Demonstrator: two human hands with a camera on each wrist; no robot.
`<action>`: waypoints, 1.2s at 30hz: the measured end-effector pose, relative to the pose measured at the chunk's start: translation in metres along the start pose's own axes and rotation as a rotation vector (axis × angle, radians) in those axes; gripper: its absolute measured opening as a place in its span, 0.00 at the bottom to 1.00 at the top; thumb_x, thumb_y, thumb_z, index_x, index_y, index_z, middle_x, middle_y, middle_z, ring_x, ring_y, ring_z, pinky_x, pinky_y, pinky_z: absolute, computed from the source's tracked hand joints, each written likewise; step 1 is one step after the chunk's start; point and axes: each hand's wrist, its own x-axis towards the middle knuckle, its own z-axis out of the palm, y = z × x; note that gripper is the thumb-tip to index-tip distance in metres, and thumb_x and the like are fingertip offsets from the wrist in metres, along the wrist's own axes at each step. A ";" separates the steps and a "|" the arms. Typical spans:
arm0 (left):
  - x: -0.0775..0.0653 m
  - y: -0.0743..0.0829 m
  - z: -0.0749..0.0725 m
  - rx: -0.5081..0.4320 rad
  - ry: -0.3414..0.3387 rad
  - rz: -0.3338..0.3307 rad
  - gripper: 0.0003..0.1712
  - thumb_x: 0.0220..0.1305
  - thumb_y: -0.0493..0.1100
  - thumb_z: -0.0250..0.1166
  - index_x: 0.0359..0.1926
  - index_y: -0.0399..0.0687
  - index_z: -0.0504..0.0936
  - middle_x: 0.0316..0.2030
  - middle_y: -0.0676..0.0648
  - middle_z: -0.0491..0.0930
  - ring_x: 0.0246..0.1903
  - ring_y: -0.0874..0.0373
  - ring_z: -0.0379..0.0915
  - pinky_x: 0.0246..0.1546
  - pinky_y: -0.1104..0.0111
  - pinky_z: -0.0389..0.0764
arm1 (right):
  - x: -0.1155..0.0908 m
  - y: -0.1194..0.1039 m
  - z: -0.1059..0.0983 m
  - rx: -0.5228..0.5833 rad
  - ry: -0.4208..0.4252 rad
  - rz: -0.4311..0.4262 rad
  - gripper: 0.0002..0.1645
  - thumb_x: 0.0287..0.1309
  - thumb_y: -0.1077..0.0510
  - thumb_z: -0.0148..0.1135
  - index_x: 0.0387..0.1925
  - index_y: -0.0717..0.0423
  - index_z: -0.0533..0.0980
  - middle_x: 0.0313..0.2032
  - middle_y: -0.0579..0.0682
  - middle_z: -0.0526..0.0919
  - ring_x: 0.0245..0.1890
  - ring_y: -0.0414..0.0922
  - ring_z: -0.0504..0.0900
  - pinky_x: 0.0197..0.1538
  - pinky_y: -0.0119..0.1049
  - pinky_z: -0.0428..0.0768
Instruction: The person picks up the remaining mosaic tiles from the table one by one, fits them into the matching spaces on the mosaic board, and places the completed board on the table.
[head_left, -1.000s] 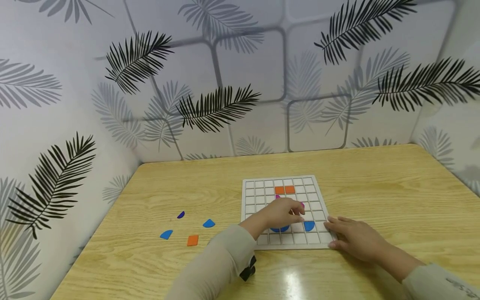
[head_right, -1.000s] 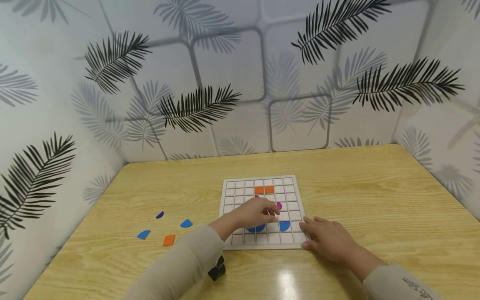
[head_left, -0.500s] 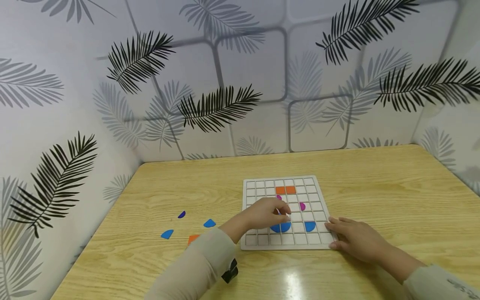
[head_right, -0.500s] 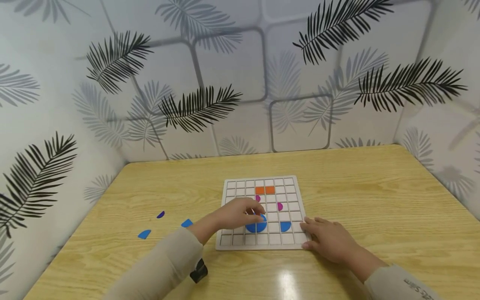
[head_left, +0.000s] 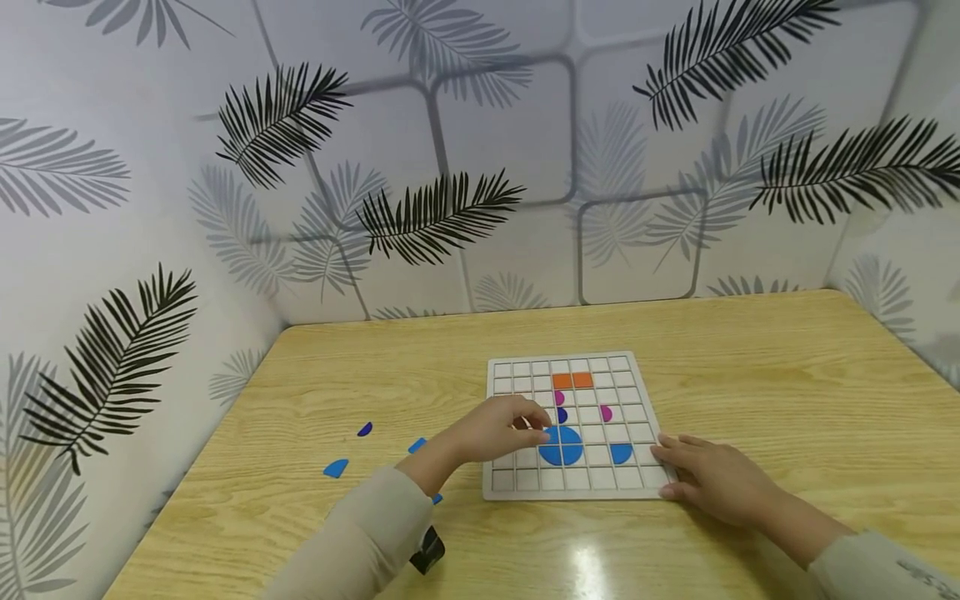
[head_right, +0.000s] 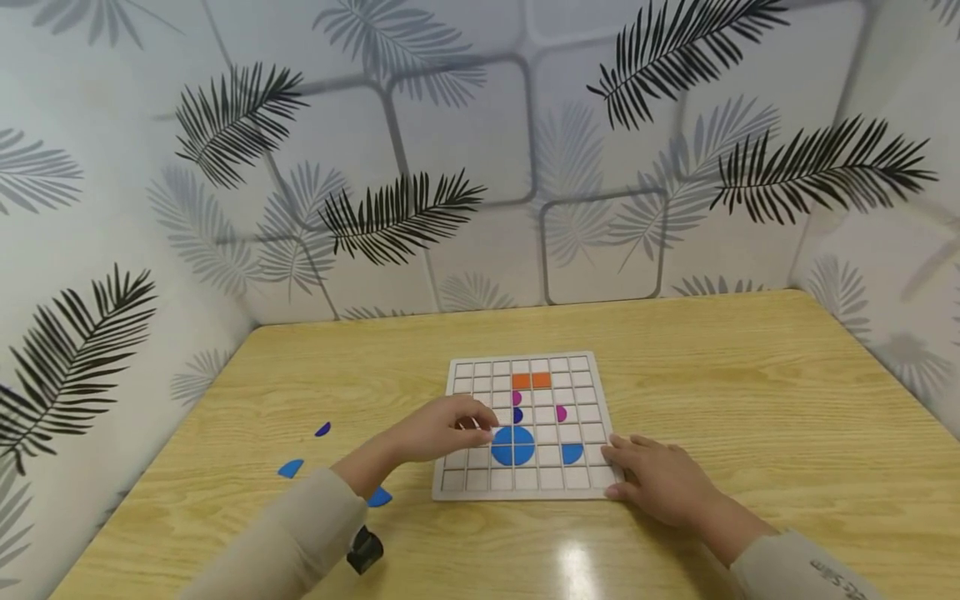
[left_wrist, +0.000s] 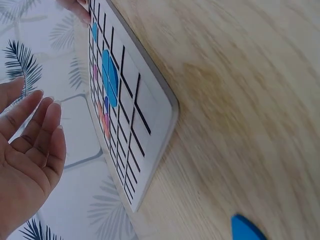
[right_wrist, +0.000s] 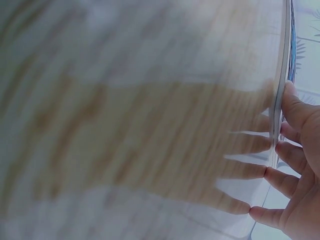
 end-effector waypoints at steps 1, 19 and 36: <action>-0.002 -0.001 -0.001 -0.003 0.002 -0.002 0.13 0.58 0.44 0.57 0.43 0.43 0.76 0.35 0.56 0.73 0.35 0.64 0.68 0.36 0.73 0.70 | 0.000 0.000 0.000 -0.002 0.002 -0.003 0.32 0.47 0.42 0.57 0.49 0.60 0.72 0.51 0.60 0.70 0.49 0.61 0.68 0.45 0.55 0.66; -0.047 -0.023 -0.022 -0.060 0.041 -0.065 0.16 0.59 0.46 0.55 0.45 0.43 0.75 0.40 0.50 0.73 0.38 0.60 0.68 0.36 0.68 0.70 | -0.001 -0.001 -0.001 -0.007 0.017 -0.005 0.32 0.47 0.43 0.57 0.49 0.60 0.72 0.51 0.59 0.70 0.49 0.61 0.67 0.45 0.55 0.65; -0.095 -0.053 -0.043 -0.070 0.169 -0.184 0.16 0.58 0.45 0.56 0.46 0.45 0.74 0.42 0.44 0.72 0.39 0.55 0.68 0.39 0.63 0.70 | -0.001 -0.001 -0.001 -0.006 0.011 0.004 0.31 0.47 0.43 0.58 0.49 0.60 0.72 0.50 0.59 0.71 0.49 0.61 0.67 0.45 0.56 0.65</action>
